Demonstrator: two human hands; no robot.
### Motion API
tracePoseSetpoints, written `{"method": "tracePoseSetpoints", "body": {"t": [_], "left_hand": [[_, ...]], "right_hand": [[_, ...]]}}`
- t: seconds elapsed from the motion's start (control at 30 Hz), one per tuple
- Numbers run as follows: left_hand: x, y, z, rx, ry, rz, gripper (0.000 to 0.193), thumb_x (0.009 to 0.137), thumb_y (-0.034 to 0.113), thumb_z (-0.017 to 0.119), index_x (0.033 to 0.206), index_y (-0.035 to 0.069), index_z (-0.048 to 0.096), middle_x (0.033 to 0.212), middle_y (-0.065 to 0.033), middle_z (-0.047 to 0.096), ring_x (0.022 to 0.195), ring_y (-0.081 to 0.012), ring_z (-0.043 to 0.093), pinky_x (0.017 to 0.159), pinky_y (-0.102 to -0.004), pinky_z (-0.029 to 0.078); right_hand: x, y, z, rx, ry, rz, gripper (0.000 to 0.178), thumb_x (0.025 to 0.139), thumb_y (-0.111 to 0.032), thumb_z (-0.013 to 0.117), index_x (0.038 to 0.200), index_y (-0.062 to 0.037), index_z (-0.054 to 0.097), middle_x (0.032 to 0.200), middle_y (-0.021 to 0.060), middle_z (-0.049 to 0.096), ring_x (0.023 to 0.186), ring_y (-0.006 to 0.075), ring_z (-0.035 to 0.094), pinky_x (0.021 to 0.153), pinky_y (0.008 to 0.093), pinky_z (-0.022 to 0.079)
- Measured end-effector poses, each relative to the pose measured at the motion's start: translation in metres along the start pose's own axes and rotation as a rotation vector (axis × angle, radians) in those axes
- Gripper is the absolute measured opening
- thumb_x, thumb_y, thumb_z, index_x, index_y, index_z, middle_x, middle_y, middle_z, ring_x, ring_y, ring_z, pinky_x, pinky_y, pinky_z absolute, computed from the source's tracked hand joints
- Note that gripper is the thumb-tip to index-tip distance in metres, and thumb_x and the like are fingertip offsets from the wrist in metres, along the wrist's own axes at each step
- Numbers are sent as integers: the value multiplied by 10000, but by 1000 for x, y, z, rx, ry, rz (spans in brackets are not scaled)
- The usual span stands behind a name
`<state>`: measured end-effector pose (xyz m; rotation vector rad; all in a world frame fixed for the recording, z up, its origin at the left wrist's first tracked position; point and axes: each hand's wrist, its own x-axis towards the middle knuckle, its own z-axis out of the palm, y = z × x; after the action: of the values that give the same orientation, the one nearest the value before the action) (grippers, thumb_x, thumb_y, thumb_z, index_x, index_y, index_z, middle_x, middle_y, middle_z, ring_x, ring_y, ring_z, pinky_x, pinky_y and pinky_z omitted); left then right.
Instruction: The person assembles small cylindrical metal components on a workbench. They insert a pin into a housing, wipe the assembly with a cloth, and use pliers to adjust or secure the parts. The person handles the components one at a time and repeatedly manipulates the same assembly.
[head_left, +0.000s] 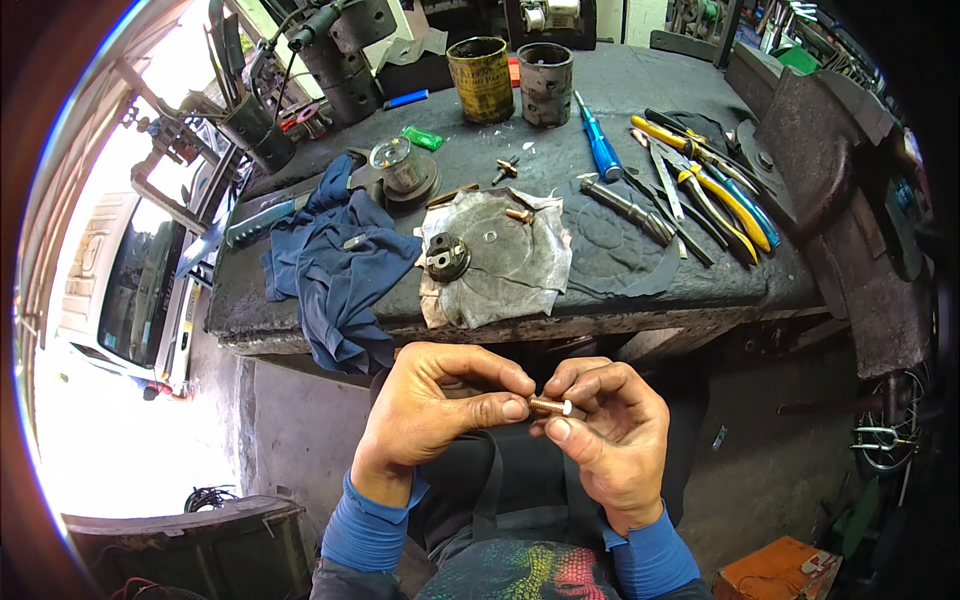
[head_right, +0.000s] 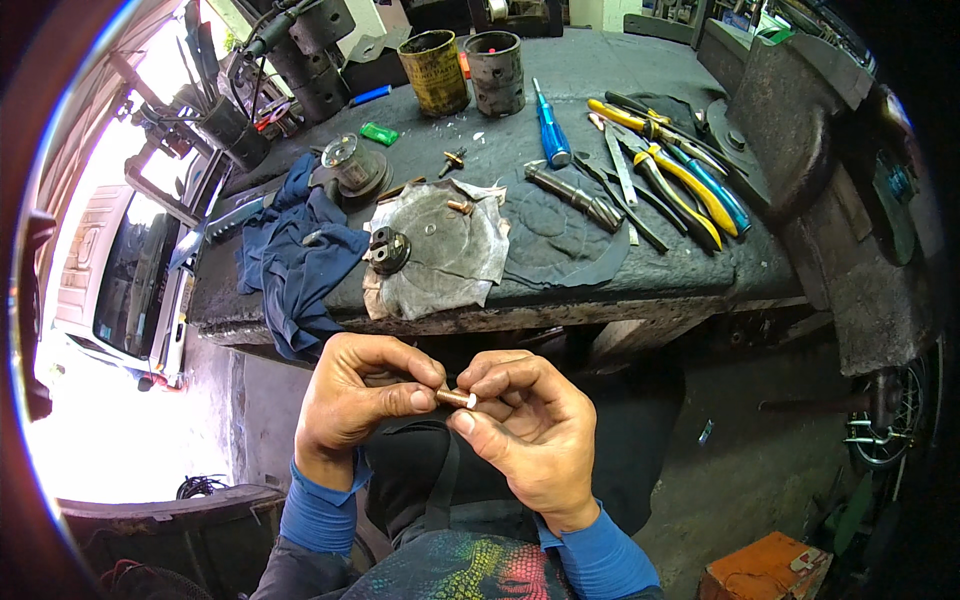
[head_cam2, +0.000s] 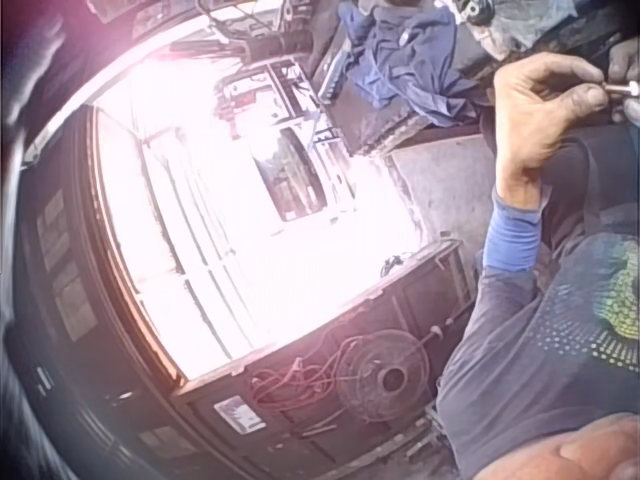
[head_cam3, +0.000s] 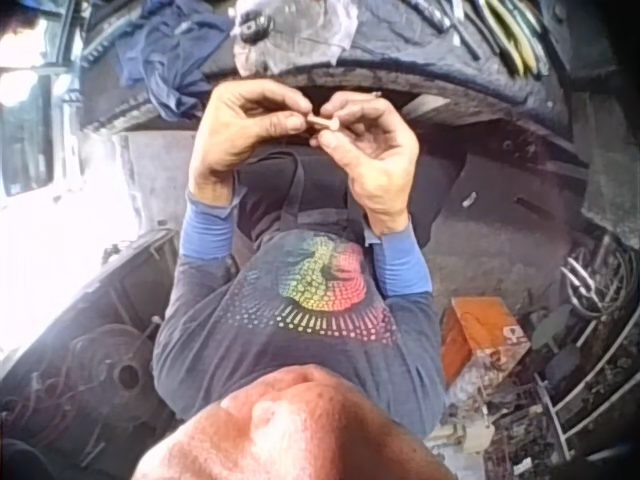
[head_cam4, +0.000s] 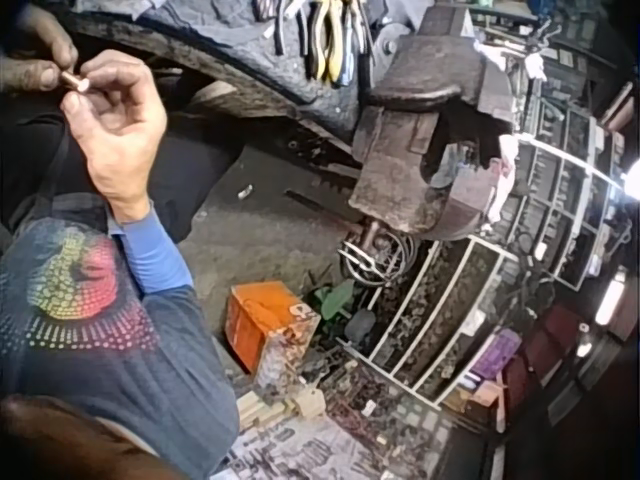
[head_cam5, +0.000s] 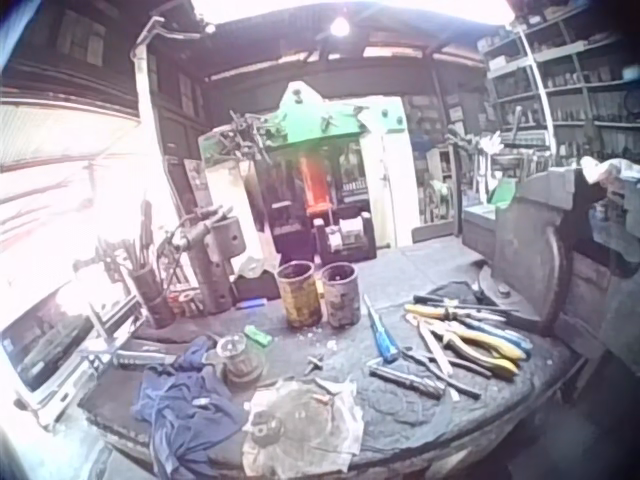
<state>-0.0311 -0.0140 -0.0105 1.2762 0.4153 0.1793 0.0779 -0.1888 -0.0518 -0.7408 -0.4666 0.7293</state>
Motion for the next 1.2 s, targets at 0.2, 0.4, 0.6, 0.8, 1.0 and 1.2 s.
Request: {"method": "tracePoseSetpoints", "body": {"t": [0.2, 0.4, 0.6, 0.8, 1.0, 1.2], "left_hand": [[-1, -7, -6, -22, -13, -1, 260, 829, -16, 860, 1066, -60, 763, 1019, -114, 772, 960, -192, 759, 872, -299, 631], [-2, -10, -5, -54, -17, 16, 262, 818, -35, 861, 1060, -60, 764, 1032, -120, 770, 959, -194, 758, 872, -304, 637], [-4, -9, -5, -18, -28, 41, 246, 822, -39, 857, 1049, -64, 767, 1040, -125, 769, 956, -194, 757, 862, -306, 642], [-6, -1, 1, 38, -3, 36, 252, 807, -51, 856, 1042, -68, 767, 1035, -142, 766, 951, -206, 756, 847, -307, 640], [-7, 8, 10, 67, 34, -7, 289, 755, -93, 868, 1026, -71, 769, 1041, -161, 759, 949, -212, 751, 841, -307, 629], [-11, 6, 11, 141, -47, 66, 247, 879, -6, 830, 1106, -67, 754, 1055, -124, 766, 985, -184, 743, 888, -305, 624]], "right_hand": [[-1, 3, 2, -23, 1, -11, 288, 860, 149, 757, 1093, 60, 614, 1197, 159, 611, 1120, 192, 658, 1035, 363, 586], [-3, 3, 3, -35, -1, -11, 281, 861, 152, 750, 1090, 69, 611, 1212, 161, 599, 1124, 191, 657, 1040, 357, 586], [-4, 4, 2, -43, -12, -17, 277, 862, 155, 745, 1091, 73, 613, 1223, 164, 591, 1123, 193, 662, 1034, 351, 589], [-5, 9, -3, -16, -21, -55, 280, 860, 152, 753, 1090, 63, 621, 1209, 161, 599, 1115, 193, 665, 1019, 348, 594], [-7, 10, -4, 52, -3, -49, 277, 849, 130, 787, 1071, 39, 649, 1193, 155, 612, 1090, 187, 666, 983, 333, 596], [-9, 12, -8, 61, -10, -58, 276, 844, 118, 801, 1065, 36, 656, 1190, 155, 614, 1073, 177, 665, 953, 316, 599]]}}
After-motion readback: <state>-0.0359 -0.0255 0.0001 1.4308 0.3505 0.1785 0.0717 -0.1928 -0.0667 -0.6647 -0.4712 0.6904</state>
